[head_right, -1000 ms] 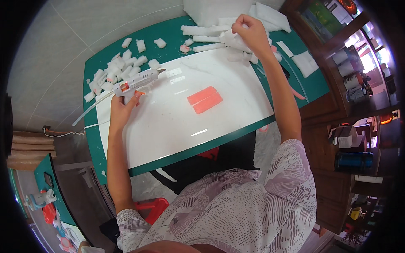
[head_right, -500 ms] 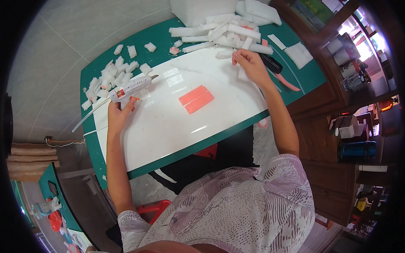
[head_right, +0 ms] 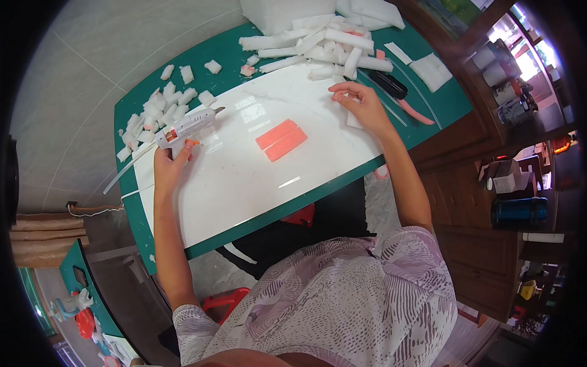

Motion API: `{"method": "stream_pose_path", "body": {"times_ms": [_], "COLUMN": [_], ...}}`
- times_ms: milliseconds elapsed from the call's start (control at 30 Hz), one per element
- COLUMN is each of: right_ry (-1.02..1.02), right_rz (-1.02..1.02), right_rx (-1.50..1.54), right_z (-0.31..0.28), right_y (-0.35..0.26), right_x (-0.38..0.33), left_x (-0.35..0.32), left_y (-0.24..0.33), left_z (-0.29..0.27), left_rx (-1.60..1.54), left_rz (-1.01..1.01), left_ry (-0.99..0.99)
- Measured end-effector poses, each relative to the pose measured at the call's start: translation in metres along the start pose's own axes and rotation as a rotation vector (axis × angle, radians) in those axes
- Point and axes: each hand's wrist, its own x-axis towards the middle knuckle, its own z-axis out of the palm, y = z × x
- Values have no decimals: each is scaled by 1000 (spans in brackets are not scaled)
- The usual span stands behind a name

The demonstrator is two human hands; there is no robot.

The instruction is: The person handles foam pieces, fits foam blocks and strips together, and uses a hot glue gun to assemble foam parts on a work surface.

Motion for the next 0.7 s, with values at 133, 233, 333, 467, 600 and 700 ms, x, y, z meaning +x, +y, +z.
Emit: {"method": "stream_pose_path", "body": {"times_ms": [133, 233, 333, 467, 600, 700], "right_ry": [10, -12, 29, -20, -56, -52], "right_rz": [-22, 11, -11, 24, 30, 3], "right_rx": [-23, -14, 95, 178, 252, 185], "right_z": [4, 3, 6, 8, 11, 10], "right_y": [-2, 5, 9, 5, 4, 11], "right_x": [-3, -4, -3, -4, -3, -3], "left_x": [0, 0, -1, -2, -3, -2], "left_y": [-1, 0, 2, 3, 3, 3], "left_z": [0, 0, 0, 1, 0, 0], "left_rx": [14, 11, 36, 37, 26, 14], "left_rz": [-4, 8, 6, 0, 15, 13], "left_ry": [9, -11, -12, 6, -11, -16]}}
